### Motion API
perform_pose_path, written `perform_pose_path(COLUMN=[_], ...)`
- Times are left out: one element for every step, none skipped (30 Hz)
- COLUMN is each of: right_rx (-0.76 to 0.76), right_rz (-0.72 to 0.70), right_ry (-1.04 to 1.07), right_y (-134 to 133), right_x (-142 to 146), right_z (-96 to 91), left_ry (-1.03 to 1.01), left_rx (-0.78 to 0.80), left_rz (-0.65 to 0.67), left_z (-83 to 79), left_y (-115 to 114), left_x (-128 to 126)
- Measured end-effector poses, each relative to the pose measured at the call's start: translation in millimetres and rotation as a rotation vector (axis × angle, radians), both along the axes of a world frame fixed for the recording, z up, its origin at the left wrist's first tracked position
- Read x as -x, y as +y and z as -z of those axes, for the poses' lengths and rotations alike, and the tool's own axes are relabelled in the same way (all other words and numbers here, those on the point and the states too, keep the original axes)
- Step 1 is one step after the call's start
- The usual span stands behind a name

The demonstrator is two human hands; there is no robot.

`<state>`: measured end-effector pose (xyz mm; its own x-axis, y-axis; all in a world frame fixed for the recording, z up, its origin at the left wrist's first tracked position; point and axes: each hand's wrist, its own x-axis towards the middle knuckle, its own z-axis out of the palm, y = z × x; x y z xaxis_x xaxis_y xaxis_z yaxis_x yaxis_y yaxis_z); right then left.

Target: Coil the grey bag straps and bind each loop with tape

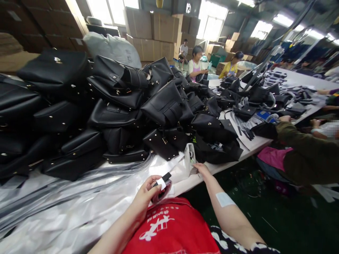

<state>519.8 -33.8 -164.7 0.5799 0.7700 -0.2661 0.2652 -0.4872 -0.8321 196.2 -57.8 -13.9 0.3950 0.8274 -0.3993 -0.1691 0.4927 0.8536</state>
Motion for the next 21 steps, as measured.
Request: perform_pose_path(right_rx=[-0.006, -0.016, -0.026, -0.036, -0.042, -0.041, -0.030, -0.011, 0.012, 0.036, 0.059, 0.079, 0.096, 0.108, 0.114, 0.113, 0.101, 0.081, 0.055, 0.027, -0.008], right_rz=[0.015, 0.029, 0.040, 0.048, 0.053, 0.057, 0.060, 0.064, 0.068, 0.074, 0.080, 0.085, 0.085, 0.079, 0.068, 0.050, 0.026, -0.003, -0.035, -0.070, -0.113], right_ry=[0.010, 0.012, 0.009, 0.005, 0.004, 0.008, 0.020, 0.039, 0.062, 0.085, 0.104, 0.119, 0.128, 0.136, 0.145, 0.156, 0.169, 0.186, 0.204, 0.224, 0.249], right_y=[-1.0, -3.1, -6.6, -11.2, -16.8, -22.9, -29.1, -35.0, -40.1, -44.5, -48.0, -50.8, -53.0, -54.8, -56.2, -57.1, -57.6, -57.7, -57.6, -57.3, -57.1], right_x=[-0.4, -1.2, -1.8, -1.9, -1.2, 0.5, 2.9, 5.9, 8.8, 11.3, 13.0, 13.9, 14.2, 14.2, 14.8, 16.6, 20.2, 26.2, 34.8, 45.8, 59.0], right_z=[2.5, 4.1, 5.2, 6.0, 6.8, 7.8, 9.1, 10.7, 12.4, 13.8, 14.6, 14.4, 13.1, 10.3, 6.1, 0.3, -7.2, -16.3, -27.1, -39.5, -53.3], left_ry=[0.000, 0.000, 0.000, -0.002, -0.009, -0.016, -0.024, -0.029, -0.030, -0.025, -0.017, -0.010, -0.006, -0.004, -0.006, -0.011, -0.016, -0.017, -0.014, -0.007, 0.006], left_rx=[-0.004, -0.008, -0.009, -0.008, -0.003, 0.003, 0.010, 0.016, 0.021, 0.022, 0.019, 0.013, 0.006, -0.001, -0.006, -0.009, -0.010, -0.011, -0.013, -0.017, -0.023], left_rz=[0.006, 0.014, 0.024, 0.033, 0.042, 0.048, 0.050, 0.051, 0.051, 0.053, 0.059, 0.067, 0.075, 0.083, 0.094, 0.101, 0.102, 0.098, 0.086, 0.064, 0.035], left_z=[1.6, 3.3, 4.9, 6.4, 7.8, 9.0, 9.9, 10.5, 10.9, 11.0, 11.0, 10.9, 10.6, 10.4, 10.1, 9.7, 9.2, 8.5, 7.6, 6.6, 5.5], left_y=[0.1, 0.2, 0.2, 0.1, 0.0, -0.1, -0.1, -0.1, 0.1, 0.3, 0.5, 0.8, 1.0, 1.3, 1.6, 2.0, 2.4, 2.8, 3.3, 3.8, 4.2], left_x=[-0.6, -1.1, -1.6, -2.1, -2.5, -2.9, -3.3, -3.6, -3.8, -3.8, -3.7, -3.6, -3.3, -3.2, -3.1, -3.2, -3.7, -4.4, -5.4, -6.5, -7.8])
